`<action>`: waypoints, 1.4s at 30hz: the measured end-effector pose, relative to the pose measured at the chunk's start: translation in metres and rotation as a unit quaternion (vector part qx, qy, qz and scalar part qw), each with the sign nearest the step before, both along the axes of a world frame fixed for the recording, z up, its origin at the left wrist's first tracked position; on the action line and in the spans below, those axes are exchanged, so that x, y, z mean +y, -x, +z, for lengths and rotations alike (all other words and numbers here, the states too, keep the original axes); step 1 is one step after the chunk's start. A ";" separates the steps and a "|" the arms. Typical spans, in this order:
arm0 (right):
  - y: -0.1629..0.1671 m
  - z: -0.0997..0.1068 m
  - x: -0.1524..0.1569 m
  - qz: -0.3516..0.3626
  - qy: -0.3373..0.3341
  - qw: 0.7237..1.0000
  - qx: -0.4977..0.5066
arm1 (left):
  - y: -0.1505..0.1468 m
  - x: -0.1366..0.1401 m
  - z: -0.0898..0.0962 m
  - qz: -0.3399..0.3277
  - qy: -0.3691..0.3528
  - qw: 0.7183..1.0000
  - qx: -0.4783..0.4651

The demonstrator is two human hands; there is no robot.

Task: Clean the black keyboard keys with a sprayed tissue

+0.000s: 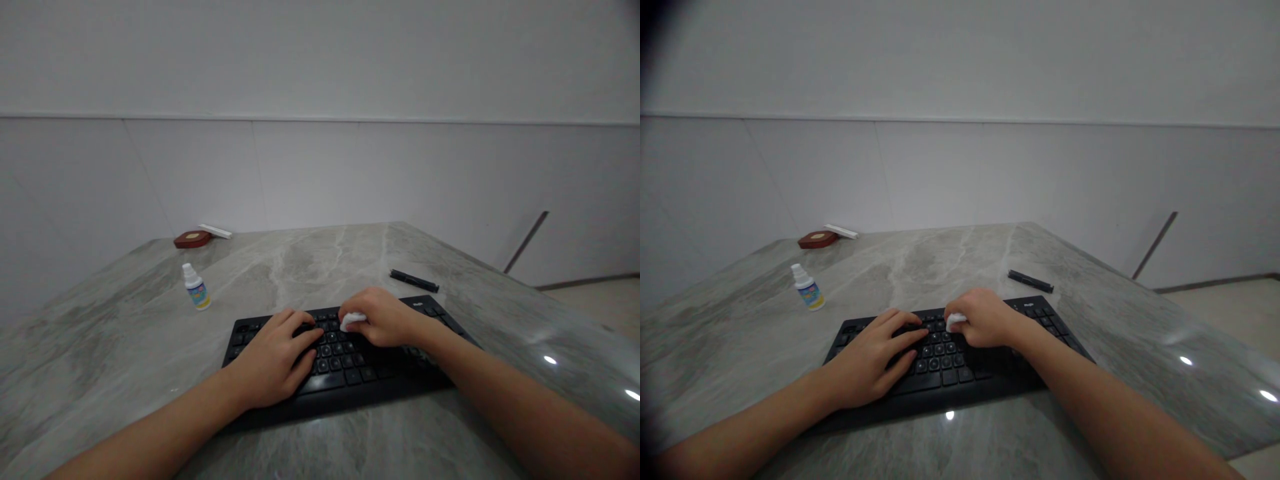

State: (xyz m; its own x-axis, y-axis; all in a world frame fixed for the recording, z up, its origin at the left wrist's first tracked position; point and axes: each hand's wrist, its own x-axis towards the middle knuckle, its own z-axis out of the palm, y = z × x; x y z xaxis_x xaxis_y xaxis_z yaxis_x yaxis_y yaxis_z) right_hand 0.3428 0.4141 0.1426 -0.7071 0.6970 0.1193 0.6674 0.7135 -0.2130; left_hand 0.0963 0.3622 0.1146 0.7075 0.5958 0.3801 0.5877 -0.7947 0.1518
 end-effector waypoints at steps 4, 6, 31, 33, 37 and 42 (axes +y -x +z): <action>0.003 -0.001 -0.001 0.014 -0.018 1.000 -0.005 | 0.000 0.000 0.001 0.002 0.004 1.000 0.004; 0.002 0.000 -0.001 0.014 -0.024 0.999 -0.019 | 0.000 -0.001 0.002 0.001 0.003 1.000 0.002; -0.001 0.006 -0.002 0.024 -0.004 0.999 -0.036 | 0.001 0.000 0.001 0.003 0.007 1.000 0.002; 0.000 0.003 -0.001 -0.001 -0.024 0.999 -0.026 | 0.001 0.000 0.000 0.002 0.007 1.000 0.000; 0.001 -0.003 0.001 -0.029 -0.043 0.999 0.006 | 0.001 0.000 0.000 0.003 0.007 1.000 -0.002; 0.000 -0.003 0.001 0.016 -0.004 1.000 0.008 | 0.002 0.000 0.000 0.004 0.006 1.000 0.005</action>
State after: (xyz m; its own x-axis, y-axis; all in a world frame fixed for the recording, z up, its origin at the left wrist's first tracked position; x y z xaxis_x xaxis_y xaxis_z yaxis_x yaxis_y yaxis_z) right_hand 0.3432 0.4150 0.1399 -0.7276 0.6725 0.1355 0.6402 0.7366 -0.2181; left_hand 0.0946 0.3618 0.1146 0.7070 0.6053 0.3658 0.5949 -0.7886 0.1552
